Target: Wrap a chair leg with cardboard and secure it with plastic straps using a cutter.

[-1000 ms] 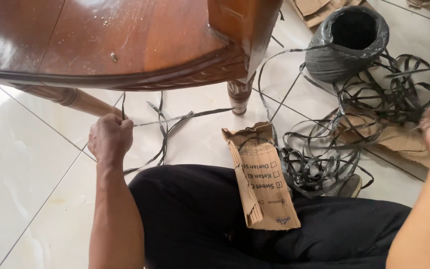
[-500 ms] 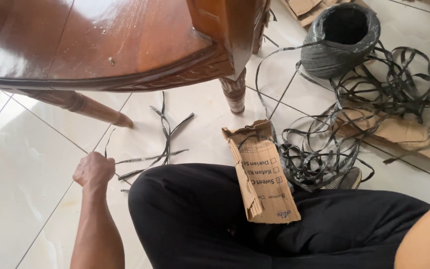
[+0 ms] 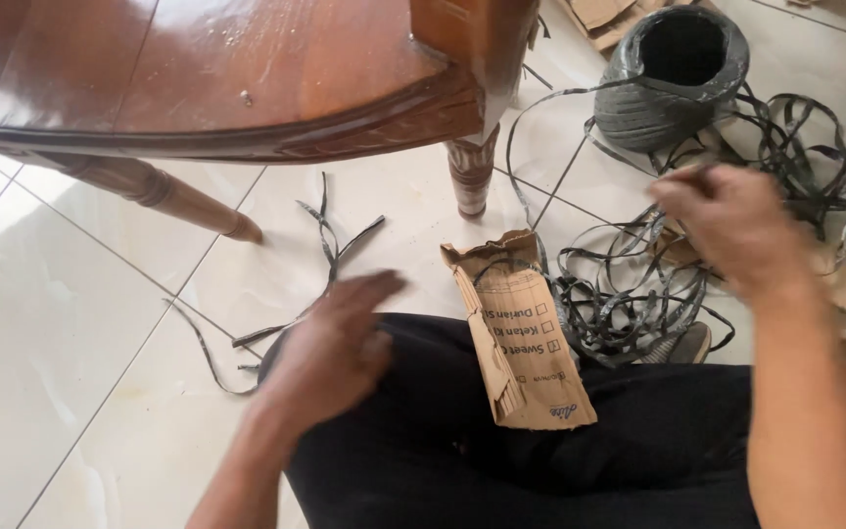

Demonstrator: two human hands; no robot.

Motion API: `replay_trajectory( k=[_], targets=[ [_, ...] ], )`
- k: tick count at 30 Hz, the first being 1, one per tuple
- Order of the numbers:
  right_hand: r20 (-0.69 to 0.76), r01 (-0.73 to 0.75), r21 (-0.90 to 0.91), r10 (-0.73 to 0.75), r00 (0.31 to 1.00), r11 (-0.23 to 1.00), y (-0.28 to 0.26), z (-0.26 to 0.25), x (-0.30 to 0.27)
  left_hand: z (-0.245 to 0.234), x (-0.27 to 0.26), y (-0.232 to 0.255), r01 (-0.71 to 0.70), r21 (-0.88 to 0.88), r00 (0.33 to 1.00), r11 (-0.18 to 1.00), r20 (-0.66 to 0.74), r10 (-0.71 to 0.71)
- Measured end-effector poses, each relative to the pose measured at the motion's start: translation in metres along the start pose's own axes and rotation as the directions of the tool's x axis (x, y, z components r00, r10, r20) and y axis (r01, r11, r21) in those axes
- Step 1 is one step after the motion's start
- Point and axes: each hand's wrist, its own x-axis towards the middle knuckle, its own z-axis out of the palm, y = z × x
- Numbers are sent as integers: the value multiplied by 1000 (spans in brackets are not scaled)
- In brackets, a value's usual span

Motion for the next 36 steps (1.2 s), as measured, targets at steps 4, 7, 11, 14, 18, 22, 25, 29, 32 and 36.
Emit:
replay_trajectory(
  k=[4,7,11,14,18,22,25,29,32,36],
  targets=[
    [435,6,-486,237,869,874,36,97,5,83,2,44,-603,144,694,785,579,428],
    [519,273,-672,175,837,689,93,133,21,136,5,32,-739,211,592,640,658,465],
    [584,320,-667,205,785,673,142,150,49,152,6,22,-762,214,589,611,620,518],
    [577,146,-612,312,755,778,115,127,51,141,6,16,-765,178,618,619,471,629],
    [359,-159,-480,358,862,863,97,62,65,127,11,10,-769,174,637,616,290,714],
    [-86,-251,-535,244,966,806,149,13,110,92,23,30,-544,-334,797,769,81,599],
    [-170,-132,-377,71,983,917,108,4,84,81,44,35,-254,-702,959,665,-95,266],
    [89,153,3,-153,984,988,39,51,39,91,89,-18,-114,-900,989,421,-142,-34],
    [401,169,338,-304,864,926,17,80,22,99,114,-28,-33,-974,975,223,-80,-207],
    [365,193,278,-289,885,941,29,90,22,90,118,-14,-73,-997,925,-7,-65,-373]
  ],
)
